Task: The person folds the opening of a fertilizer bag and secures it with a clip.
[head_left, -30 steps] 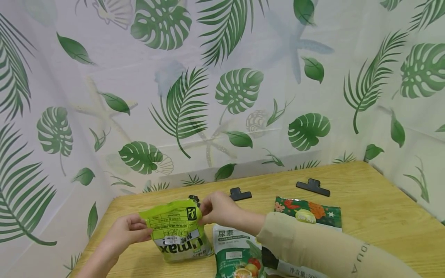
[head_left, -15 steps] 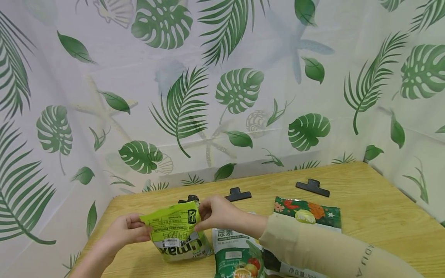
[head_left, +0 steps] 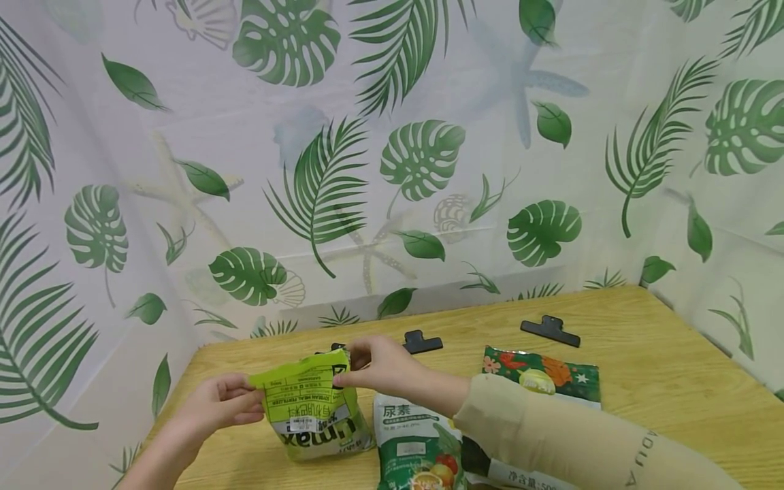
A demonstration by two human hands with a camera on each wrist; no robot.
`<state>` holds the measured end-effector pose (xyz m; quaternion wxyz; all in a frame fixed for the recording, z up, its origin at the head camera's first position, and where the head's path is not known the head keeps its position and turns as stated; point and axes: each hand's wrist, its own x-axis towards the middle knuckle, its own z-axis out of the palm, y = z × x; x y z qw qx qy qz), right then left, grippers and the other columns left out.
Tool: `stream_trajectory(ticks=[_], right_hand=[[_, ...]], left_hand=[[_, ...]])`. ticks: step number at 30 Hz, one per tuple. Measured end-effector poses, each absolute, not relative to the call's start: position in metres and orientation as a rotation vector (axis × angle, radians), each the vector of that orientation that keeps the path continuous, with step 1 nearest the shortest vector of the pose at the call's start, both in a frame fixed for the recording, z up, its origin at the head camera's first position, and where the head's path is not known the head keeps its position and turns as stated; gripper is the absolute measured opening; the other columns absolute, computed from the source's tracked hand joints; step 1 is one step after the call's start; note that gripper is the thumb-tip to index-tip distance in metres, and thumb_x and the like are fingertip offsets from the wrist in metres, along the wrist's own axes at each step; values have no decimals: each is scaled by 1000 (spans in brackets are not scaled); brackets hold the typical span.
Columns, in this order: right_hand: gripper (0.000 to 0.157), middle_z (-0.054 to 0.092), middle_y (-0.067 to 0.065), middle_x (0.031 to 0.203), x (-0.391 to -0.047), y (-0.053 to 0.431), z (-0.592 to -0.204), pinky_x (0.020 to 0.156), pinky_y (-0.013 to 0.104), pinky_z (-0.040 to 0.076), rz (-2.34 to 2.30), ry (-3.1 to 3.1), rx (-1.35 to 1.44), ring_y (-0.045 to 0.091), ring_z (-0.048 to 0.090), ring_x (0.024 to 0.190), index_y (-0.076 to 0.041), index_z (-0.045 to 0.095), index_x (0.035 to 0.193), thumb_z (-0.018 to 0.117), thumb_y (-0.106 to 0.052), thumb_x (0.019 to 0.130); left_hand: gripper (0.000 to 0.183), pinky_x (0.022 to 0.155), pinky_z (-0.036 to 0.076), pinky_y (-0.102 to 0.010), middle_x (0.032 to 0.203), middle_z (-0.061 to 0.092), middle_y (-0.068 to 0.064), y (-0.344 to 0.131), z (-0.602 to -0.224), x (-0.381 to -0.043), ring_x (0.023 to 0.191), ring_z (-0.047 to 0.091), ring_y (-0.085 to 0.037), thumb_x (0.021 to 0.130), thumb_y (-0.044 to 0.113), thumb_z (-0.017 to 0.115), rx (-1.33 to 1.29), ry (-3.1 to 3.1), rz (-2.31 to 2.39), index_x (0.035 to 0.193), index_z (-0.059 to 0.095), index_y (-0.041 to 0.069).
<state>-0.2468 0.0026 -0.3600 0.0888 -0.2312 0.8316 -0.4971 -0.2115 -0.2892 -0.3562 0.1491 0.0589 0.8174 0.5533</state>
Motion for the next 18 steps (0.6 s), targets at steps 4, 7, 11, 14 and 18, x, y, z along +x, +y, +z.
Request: stream_trajectory(ticks=[4,7,11,14,18], right_hand=[[47,63,0,104,-247,1,-362,78,33,53,-1582,2457,-635,15,60,96,-10,61,122,74,-31,82],[38,64,0,103,-249,1,-363,77,31,52,-1635,2451,-652,14,60,93,-12,64,116,73,-29,84],[25,65,-1,93,-249,2,-363,70,29,51,-1671,2433,-700,14,61,82,-11,67,105,72,-25,85],[18,66,0,87,-248,4,-362,65,29,51,-1699,2395,-732,20,63,77,-11,69,100,71,-21,85],[16,66,2,85,-247,5,-361,62,28,50,-1724,2363,-764,24,64,76,-10,69,98,71,-19,85]], left_hand=[[27,82,56,-34,96,67,-6,-290,-355,-211,88,67,-19,93,18,60,165,2346,1592,103,55,-7],[27,82,56,-34,96,68,-5,-290,-354,-211,88,67,-18,93,18,60,158,2348,1593,104,56,-6],[30,82,56,-32,95,68,-5,-289,-353,-211,87,67,-17,93,17,60,177,2362,1604,108,57,-9],[35,82,56,-32,96,69,-6,-288,-352,-211,86,67,-16,93,17,60,192,2372,1612,112,56,-12],[38,81,56,-32,98,69,-8,-285,-350,-210,86,68,-16,93,17,60,198,2395,1611,116,55,-13]])
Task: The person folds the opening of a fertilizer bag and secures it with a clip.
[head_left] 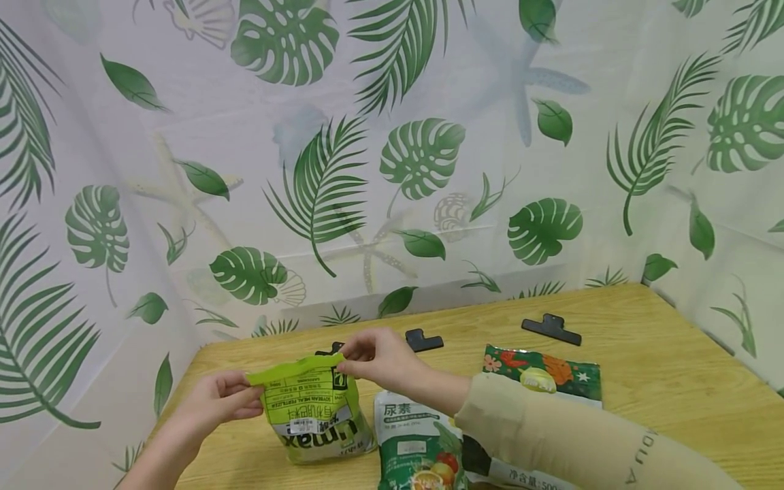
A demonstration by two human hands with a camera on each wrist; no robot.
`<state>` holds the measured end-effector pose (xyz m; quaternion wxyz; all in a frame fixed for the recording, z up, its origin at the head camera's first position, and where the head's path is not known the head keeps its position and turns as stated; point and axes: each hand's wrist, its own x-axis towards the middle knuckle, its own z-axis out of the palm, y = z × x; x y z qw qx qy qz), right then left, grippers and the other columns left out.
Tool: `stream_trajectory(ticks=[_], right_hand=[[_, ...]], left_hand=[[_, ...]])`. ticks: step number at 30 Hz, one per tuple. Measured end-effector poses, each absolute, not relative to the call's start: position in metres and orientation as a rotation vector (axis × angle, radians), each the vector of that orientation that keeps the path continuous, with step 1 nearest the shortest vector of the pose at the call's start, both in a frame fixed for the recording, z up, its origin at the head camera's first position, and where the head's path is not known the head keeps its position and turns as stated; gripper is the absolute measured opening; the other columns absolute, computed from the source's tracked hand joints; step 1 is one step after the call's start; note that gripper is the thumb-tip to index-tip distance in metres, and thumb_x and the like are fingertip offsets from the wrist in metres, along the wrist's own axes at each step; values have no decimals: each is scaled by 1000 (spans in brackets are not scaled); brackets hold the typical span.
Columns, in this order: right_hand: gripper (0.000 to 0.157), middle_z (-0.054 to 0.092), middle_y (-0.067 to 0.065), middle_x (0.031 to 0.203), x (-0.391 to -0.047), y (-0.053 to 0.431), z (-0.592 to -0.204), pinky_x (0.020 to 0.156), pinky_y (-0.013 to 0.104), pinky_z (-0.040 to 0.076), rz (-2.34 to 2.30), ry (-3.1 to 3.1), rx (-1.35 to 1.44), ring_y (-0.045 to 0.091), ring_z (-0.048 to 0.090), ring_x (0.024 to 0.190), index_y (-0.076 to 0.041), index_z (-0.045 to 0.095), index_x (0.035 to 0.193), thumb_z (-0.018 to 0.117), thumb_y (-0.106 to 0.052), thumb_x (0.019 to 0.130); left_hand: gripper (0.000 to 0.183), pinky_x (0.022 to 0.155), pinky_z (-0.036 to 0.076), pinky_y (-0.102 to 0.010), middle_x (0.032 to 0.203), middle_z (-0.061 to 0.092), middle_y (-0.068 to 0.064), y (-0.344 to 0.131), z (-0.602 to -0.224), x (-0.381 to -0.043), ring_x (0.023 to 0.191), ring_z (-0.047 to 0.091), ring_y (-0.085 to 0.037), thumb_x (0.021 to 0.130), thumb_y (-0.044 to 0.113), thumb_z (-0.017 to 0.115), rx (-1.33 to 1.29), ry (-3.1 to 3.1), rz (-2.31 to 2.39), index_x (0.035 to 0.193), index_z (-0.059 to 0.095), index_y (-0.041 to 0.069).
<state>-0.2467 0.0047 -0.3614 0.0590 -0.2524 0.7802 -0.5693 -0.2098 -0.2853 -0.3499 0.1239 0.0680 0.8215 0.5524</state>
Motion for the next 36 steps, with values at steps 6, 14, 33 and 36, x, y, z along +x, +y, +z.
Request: stream_trajectory(ticks=[6,14,33,36], right_hand=[[13,66,0,85,-246,5,-361,63,27,51,-1683,2385,-817,14,61,72,-12,70,97,71,-19,85],[16,66,-5,86,-244,6,-359,64,28,52,-1619,2421,-830,15,63,74,-16,70,101,70,-20,86],[16,68,-7,91,-241,0,-352,71,24,53,-1610,2490,-877,11,64,82,-19,71,100,70,-26,86],[12,68,-8,90,-241,-1,-350,71,24,53,-1591,2513,-895,9,63,79,-19,72,96,70,-25,86]], left_hand=[[41,84,55,-34,109,66,-15,-281,-346,-207,93,67,-18,91,15,63,156,2498,1574,122,53,-10],[29,87,53,-35,101,70,-7,-277,-342,-207,87,67,-13,88,15,67,43,2555,1614,109,61,-3],[18,84,54,-33,76,58,4,-277,-340,-204,85,62,-11,88,19,68,-24,2511,1725,80,58,6],[16,84,54,-30,83,62,5,-277,-340,-205,85,64,-10,88,22,68,-67,2459,1775,83,65,7]])
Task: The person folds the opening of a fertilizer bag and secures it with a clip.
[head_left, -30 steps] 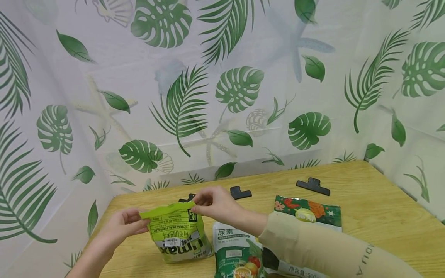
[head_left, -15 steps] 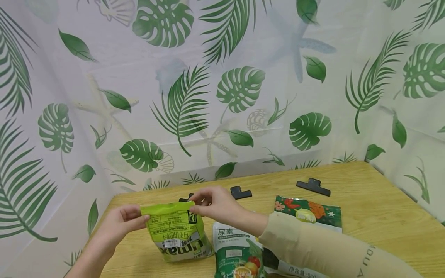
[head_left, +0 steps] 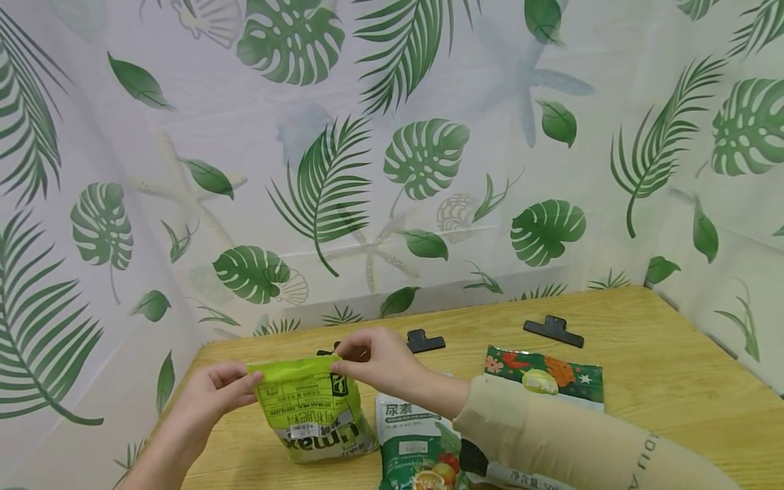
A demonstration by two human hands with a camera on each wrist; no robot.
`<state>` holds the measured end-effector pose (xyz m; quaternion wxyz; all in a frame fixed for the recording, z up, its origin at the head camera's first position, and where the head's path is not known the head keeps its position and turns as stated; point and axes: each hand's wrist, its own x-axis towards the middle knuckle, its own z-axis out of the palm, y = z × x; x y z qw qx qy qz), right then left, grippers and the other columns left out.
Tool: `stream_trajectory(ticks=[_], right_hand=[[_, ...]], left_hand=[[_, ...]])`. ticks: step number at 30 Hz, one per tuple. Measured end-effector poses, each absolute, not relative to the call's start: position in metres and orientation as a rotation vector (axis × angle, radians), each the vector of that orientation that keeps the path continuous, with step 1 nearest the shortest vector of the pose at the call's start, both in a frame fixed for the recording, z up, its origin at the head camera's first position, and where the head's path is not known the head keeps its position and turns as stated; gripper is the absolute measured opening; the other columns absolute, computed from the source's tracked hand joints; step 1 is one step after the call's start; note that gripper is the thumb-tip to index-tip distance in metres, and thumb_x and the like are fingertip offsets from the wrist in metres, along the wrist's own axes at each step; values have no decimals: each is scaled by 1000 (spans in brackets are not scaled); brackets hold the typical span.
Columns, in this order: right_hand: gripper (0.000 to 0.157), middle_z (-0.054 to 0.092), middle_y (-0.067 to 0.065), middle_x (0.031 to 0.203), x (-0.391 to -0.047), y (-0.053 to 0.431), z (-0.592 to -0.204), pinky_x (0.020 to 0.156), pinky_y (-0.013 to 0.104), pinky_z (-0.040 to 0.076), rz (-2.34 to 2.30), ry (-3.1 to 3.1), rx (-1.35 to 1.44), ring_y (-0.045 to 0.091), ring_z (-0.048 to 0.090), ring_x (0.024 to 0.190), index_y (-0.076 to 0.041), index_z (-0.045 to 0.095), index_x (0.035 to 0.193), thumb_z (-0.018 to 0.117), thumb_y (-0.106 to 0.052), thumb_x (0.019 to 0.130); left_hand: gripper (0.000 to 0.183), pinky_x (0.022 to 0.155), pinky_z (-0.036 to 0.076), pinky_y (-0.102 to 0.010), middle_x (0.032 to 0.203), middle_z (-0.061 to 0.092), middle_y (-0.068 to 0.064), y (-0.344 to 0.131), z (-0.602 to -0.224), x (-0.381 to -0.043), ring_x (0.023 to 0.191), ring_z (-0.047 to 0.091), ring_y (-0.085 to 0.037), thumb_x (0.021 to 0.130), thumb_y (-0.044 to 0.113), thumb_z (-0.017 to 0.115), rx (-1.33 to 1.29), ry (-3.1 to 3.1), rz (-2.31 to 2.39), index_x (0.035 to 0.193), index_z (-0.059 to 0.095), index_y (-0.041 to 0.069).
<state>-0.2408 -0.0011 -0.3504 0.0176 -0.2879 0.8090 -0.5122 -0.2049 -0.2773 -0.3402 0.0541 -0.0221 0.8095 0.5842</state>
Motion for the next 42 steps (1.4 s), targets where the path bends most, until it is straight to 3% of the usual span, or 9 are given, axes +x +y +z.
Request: stream_trajectory(ticks=[9,22,33,42], right_hand=[[7,67,-8,85,-240,-3,-348,67,26,51,-1592,2518,-873,8,61,72,-20,74,85,69,-25,87],[19,63,-7,76,-239,-2,-339,56,27,43,-1549,2574,-828,12,50,61,-20,70,73,64,-26,91],[21,57,-3,70,-238,-4,-339,54,26,39,-1578,2510,-771,13,44,58,-17,68,76,61,-28,93],[21,56,-2,68,-240,-3,-341,55,27,41,-1603,2440,-765,13,47,59,-16,67,78,60,-29,93]], left_hand=[[18,82,54,-28,89,66,6,-276,-341,-204,82,66,-11,87,26,69,-145,2418,1844,89,72,9],[24,80,54,-26,91,67,4,-268,-339,-206,80,66,-12,88,28,68,-183,2469,1870,88,70,4],[21,77,55,-25,88,68,5,-265,-336,-204,76,66,-10,88,26,68,-194,2485,1860,85,71,6],[37,77,55,-23,87,68,5,-266,-340,-208,76,66,-8,89,24,68,-194,2449,1873,110,61,-5]])
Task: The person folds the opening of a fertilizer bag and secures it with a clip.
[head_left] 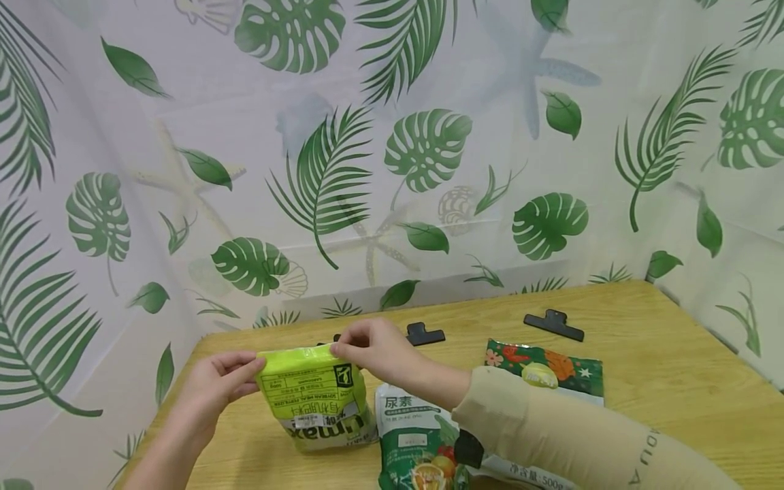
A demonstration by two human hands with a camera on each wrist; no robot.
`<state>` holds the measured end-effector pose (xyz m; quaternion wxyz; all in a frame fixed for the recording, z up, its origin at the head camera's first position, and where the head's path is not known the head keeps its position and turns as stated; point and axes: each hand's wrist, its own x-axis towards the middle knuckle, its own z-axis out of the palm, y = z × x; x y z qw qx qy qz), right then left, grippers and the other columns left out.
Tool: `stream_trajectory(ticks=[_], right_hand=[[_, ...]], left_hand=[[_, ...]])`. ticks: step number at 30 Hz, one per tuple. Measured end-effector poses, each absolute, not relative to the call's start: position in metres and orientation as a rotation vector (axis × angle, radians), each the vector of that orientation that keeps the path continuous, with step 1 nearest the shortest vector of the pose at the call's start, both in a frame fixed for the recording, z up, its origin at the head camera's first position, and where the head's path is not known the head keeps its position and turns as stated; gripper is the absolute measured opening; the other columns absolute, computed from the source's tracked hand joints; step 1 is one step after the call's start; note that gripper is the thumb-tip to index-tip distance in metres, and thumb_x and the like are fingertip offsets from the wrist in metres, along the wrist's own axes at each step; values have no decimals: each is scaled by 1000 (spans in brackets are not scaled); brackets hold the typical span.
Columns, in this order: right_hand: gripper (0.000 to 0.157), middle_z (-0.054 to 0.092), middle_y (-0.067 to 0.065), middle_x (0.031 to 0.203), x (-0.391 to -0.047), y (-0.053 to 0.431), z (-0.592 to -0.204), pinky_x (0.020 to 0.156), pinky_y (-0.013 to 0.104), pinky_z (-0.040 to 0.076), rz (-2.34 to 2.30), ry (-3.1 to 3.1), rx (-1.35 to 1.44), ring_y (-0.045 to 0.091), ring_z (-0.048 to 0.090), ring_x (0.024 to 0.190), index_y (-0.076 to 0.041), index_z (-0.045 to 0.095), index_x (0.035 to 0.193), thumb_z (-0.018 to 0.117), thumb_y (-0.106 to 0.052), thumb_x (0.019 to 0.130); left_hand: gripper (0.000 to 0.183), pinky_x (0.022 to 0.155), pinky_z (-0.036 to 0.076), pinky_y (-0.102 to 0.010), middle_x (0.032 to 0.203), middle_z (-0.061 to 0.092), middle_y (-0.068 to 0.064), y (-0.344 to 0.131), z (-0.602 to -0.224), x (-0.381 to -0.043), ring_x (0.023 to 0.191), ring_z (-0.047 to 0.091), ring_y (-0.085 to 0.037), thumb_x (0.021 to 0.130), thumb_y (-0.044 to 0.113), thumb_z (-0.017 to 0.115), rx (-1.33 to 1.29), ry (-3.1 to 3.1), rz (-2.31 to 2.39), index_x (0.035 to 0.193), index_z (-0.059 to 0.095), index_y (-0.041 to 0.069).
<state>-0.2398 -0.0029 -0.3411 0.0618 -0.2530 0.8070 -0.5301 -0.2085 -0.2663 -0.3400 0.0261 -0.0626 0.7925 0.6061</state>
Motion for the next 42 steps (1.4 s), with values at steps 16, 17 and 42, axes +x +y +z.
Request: stream_trajectory(ticks=[16,17,42], right_hand=[[17,62,1,80,-242,-5,-346,58,26,44,-1659,2360,-794,14,51,65,-15,68,108,59,-17,94],[17,61,2,79,-243,-5,-346,57,26,43,-1667,2345,-811,14,51,64,-16,67,109,59,-16,94],[12,64,-3,94,-245,-2,-350,68,29,47,-1717,2306,-765,15,56,79,-21,71,100,61,-23,93]], left_hand=[[17,78,55,-28,91,65,4,-268,-344,-209,84,64,-11,88,14,67,-146,2423,1941,101,59,8],[16,78,55,-28,91,66,4,-268,-344,-209,84,64,-11,88,14,67,-133,2425,1942,101,60,8],[43,87,53,-30,107,64,0,-274,-353,-212,94,64,-9,86,22,70,-35,2444,1851,121,60,-2]])
